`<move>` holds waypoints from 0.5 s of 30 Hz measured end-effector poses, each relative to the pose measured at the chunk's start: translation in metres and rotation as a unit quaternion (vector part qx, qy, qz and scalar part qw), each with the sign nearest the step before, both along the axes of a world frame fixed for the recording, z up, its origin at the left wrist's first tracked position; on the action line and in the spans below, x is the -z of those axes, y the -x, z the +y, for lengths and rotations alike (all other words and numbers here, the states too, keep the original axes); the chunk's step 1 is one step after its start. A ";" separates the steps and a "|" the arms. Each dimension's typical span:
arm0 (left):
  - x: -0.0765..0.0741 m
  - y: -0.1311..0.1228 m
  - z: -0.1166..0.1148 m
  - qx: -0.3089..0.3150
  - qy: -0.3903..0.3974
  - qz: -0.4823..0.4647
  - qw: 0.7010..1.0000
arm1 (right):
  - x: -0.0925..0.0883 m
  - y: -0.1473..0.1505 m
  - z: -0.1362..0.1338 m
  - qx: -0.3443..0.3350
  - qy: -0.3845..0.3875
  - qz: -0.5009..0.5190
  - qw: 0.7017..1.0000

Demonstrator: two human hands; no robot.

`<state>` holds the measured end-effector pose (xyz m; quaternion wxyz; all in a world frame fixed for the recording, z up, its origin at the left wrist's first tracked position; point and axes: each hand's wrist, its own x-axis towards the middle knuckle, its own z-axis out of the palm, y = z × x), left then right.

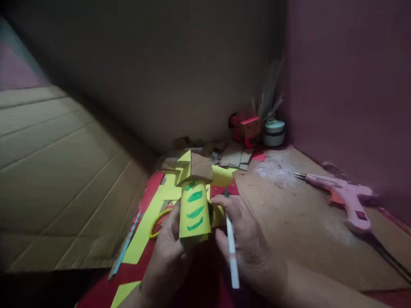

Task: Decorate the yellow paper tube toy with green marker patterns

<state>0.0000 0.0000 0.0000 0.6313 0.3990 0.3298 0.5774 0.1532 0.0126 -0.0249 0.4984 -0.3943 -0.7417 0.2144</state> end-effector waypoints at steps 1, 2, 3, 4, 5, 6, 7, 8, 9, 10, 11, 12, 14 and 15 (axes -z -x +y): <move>-0.001 0.000 -0.001 -0.005 0.003 -0.003 1.000 | 0.000 -0.001 -0.001 0.000 0.001 -0.003 1.000; -0.001 0.000 -0.001 -0.008 0.005 -0.005 1.000 | 0.000 -0.001 -0.001 0.000 0.001 -0.004 1.000; -0.002 0.000 -0.001 -0.010 0.007 -0.006 1.000 | 0.000 -0.002 -0.002 0.000 0.001 -0.005 1.000; -0.002 0.001 -0.001 -0.011 0.008 -0.007 1.000 | 0.000 -0.002 -0.002 0.000 0.001 -0.004 1.000; -0.002 0.001 -0.001 -0.010 0.009 -0.008 1.000 | 0.001 -0.002 -0.002 0.000 0.001 -0.002 1.000; -0.002 0.002 -0.001 -0.009 0.008 -0.007 1.000 | 0.001 -0.002 -0.001 -0.001 0.000 0.000 1.000; -0.002 0.002 -0.001 -0.007 0.007 -0.005 1.000 | 0.001 -0.002 -0.001 -0.001 -0.002 0.003 1.000; -0.002 0.002 0.000 -0.005 0.006 -0.002 1.000 | 0.002 -0.001 -0.001 -0.001 -0.006 0.005 1.000; -0.001 0.002 0.000 -0.004 0.004 0.000 1.000 | 0.002 -0.001 0.000 -0.001 -0.008 0.005 1.000; -0.001 0.003 0.000 -0.004 0.002 0.003 1.000 | 0.002 -0.001 0.000 -0.001 -0.012 0.005 1.000; -0.001 0.003 0.000 -0.004 0.000 0.004 1.000 | 0.002 -0.001 0.000 -0.003 -0.012 0.004 1.000; -0.001 0.003 0.000 -0.002 0.000 0.005 1.000 | 0.002 -0.001 0.000 -0.004 -0.012 0.004 1.000; -0.001 0.003 0.000 0.004 -0.001 0.004 1.000 | 0.002 -0.001 0.000 -0.005 -0.010 0.001 1.000; -0.001 0.003 0.000 0.007 -0.002 0.003 1.000 | 0.002 -0.001 0.000 -0.004 -0.009 0.000 1.000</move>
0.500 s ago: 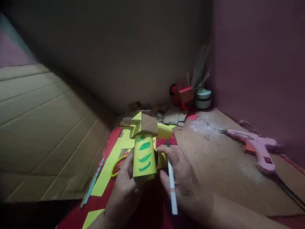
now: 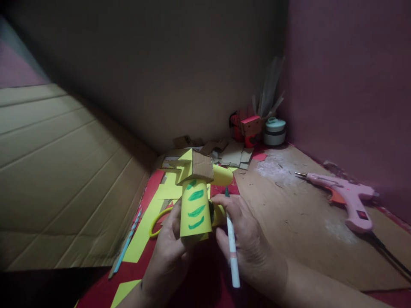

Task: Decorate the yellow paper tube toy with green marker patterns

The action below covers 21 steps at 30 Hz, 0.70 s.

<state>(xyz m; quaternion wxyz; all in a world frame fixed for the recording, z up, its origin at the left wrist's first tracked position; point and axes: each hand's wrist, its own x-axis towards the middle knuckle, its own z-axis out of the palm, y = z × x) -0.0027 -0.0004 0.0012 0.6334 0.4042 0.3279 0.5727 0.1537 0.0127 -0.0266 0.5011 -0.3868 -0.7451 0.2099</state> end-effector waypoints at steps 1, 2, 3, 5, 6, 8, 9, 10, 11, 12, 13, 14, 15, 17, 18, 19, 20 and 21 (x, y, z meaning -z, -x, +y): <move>0.000 0.000 0.000 0.002 0.000 -0.001 1.000 | 0.000 0.000 0.000 0.002 0.000 -0.001 1.000; 0.000 0.000 0.000 0.003 -0.001 -0.003 1.000 | 0.001 0.000 0.000 0.003 0.001 -0.001 1.000; 0.000 0.000 0.000 0.003 0.000 -0.003 1.000 | 0.001 0.000 0.000 0.004 0.000 -0.001 1.000; -0.001 0.000 0.000 0.005 0.000 -0.002 1.000 | 0.002 0.000 0.000 0.005 0.002 0.000 1.000; -0.002 0.000 0.000 0.007 0.001 -0.002 1.000 | 0.003 -0.001 0.000 0.005 0.003 0.000 1.000; -0.003 0.000 -0.002 0.010 0.005 -0.002 1.000 | 0.003 -0.001 0.000 0.002 0.005 0.003 1.000; -0.003 0.000 -0.003 0.010 0.010 -0.004 1.000 | 0.003 -0.001 0.000 -0.001 0.006 0.006 1.000; -0.004 0.000 -0.004 0.011 0.014 -0.006 1.000 | 0.003 -0.002 0.001 -0.004 0.009 0.011 1.000; -0.004 0.000 -0.005 0.012 0.016 -0.009 1.000 | 0.003 -0.002 0.001 -0.008 0.014 0.017 1.000; -0.004 0.000 -0.006 0.012 0.017 -0.013 1.000 | 0.003 -0.003 0.001 -0.014 0.020 0.024 0.999; -0.003 0.001 -0.006 0.010 0.017 -0.018 1.000 | 0.004 -0.004 0.001 -0.019 0.027 0.031 0.999; -0.003 0.001 -0.007 0.011 0.016 -0.021 1.000 | 0.004 -0.005 0.001 -0.022 0.034 0.036 0.999; -0.003 0.001 -0.007 0.015 0.013 -0.023 1.000 | 0.004 -0.005 0.001 -0.024 0.038 0.039 0.998; -0.004 0.001 -0.008 0.022 0.011 -0.025 0.999 | 0.005 -0.006 0.001 -0.027 0.040 0.041 0.998; -0.004 0.000 -0.008 0.025 0.009 -0.025 0.999 | 0.005 -0.007 0.002 -0.025 0.038 0.043 0.998; -0.005 0.000 -0.008 0.024 0.008 -0.025 0.999 | 0.005 -0.006 0.002 -0.021 0.035 0.045 0.998; -0.006 -0.001 -0.008 0.018 0.008 -0.027 0.999 | 0.005 -0.006 0.003 -0.017 0.031 0.046 0.998; -0.006 -0.002 -0.008 0.012 0.008 -0.031 0.999 | 0.005 -0.005 0.003 -0.011 0.026 0.046 0.999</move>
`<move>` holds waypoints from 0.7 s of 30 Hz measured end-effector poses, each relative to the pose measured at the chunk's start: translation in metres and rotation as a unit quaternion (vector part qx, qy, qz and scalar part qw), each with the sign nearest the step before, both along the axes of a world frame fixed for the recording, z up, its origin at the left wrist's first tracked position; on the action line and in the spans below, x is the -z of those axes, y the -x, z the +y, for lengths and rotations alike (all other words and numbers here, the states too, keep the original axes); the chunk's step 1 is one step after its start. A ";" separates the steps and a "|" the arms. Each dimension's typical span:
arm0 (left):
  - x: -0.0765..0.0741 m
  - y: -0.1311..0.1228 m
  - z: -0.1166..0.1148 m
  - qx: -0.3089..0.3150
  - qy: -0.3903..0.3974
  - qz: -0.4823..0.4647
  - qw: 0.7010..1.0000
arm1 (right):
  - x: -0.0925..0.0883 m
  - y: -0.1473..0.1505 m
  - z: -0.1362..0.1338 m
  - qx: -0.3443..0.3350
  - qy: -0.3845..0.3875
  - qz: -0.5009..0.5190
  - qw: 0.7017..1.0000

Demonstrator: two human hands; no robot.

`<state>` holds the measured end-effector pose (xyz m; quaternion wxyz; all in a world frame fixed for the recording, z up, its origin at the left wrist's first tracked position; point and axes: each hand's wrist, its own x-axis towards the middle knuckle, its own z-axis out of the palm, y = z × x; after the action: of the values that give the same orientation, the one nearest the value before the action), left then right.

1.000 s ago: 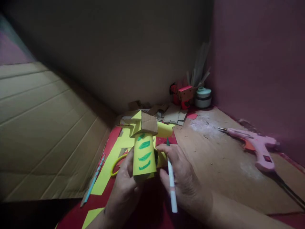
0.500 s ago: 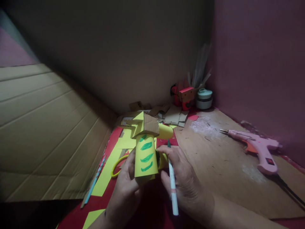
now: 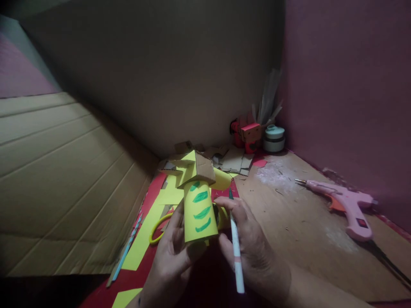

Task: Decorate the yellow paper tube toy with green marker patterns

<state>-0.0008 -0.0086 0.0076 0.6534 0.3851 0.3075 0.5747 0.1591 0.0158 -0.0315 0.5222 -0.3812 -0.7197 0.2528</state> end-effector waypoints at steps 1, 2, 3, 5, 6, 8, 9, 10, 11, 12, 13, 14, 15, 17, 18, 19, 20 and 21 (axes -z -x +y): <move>0.000 -0.001 0.000 -0.004 -0.001 -0.006 1.000 | 0.000 0.001 0.001 0.005 -0.003 0.002 1.000; 0.000 -0.001 -0.001 -0.002 -0.005 -0.012 1.000 | 0.000 0.001 0.001 0.007 -0.002 0.009 1.000; 0.001 -0.002 -0.001 0.003 -0.011 -0.017 1.000 | 0.000 0.002 0.002 0.004 0.003 0.019 1.000; 0.003 -0.002 -0.002 0.017 -0.025 -0.022 0.999 | 0.000 0.003 0.003 -0.013 0.018 0.046 0.999; 0.005 -0.002 -0.003 0.022 -0.029 -0.021 0.999 | 0.001 0.003 0.004 -0.025 0.029 0.060 0.997; 0.009 -0.001 -0.005 0.027 -0.029 -0.014 0.999 | 0.001 0.002 0.005 -0.048 0.045 0.077 0.995; 0.011 -0.001 -0.006 0.030 -0.029 -0.008 0.999 | 0.000 0.002 0.005 -0.057 0.050 0.086 0.993; 0.012 0.000 -0.006 0.031 -0.031 -0.001 0.999 | -0.002 0.001 0.006 -0.066 0.055 0.098 0.991; 0.014 0.000 -0.006 0.033 -0.035 0.008 0.999 | -0.005 0.000 0.006 -0.071 0.057 0.111 0.990; 0.016 0.000 -0.006 0.035 -0.040 0.015 0.998 | -0.009 -0.001 0.007 -0.069 0.057 0.122 0.989; 0.017 -0.001 -0.006 0.038 -0.047 0.023 0.998 | -0.014 -0.003 0.007 -0.064 0.057 0.132 0.988; 0.017 -0.002 -0.005 0.043 -0.052 0.029 0.997 | -0.019 -0.006 0.006 -0.057 0.058 0.138 0.987; 0.017 -0.004 -0.004 0.052 -0.059 0.034 0.996 | -0.024 -0.010 0.005 -0.049 0.057 0.142 0.987; 0.014 -0.010 -0.003 0.082 -0.079 0.044 0.993 | -0.035 -0.019 0.001 -0.038 0.056 0.144 0.987; 0.011 -0.014 -0.002 0.101 -0.095 0.044 0.989 | -0.039 -0.025 -0.001 -0.024 0.053 0.142 0.988; 0.008 -0.018 -0.002 0.119 -0.109 0.044 0.986 | -0.041 -0.032 -0.004 -0.007 0.053 0.127 0.990; 0.004 -0.021 -0.001 0.134 -0.123 0.046 0.982 | -0.042 -0.039 -0.007 0.017 0.045 0.117 0.992; 0.000 -0.025 0.000 0.140 -0.129 0.056 0.980 | -0.041 -0.046 -0.009 0.038 0.037 0.108 0.993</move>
<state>0.0242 -0.0084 0.0080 0.6537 0.5370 0.2096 0.4902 0.2049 0.0067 0.0096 0.5919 -0.3974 -0.6342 0.2994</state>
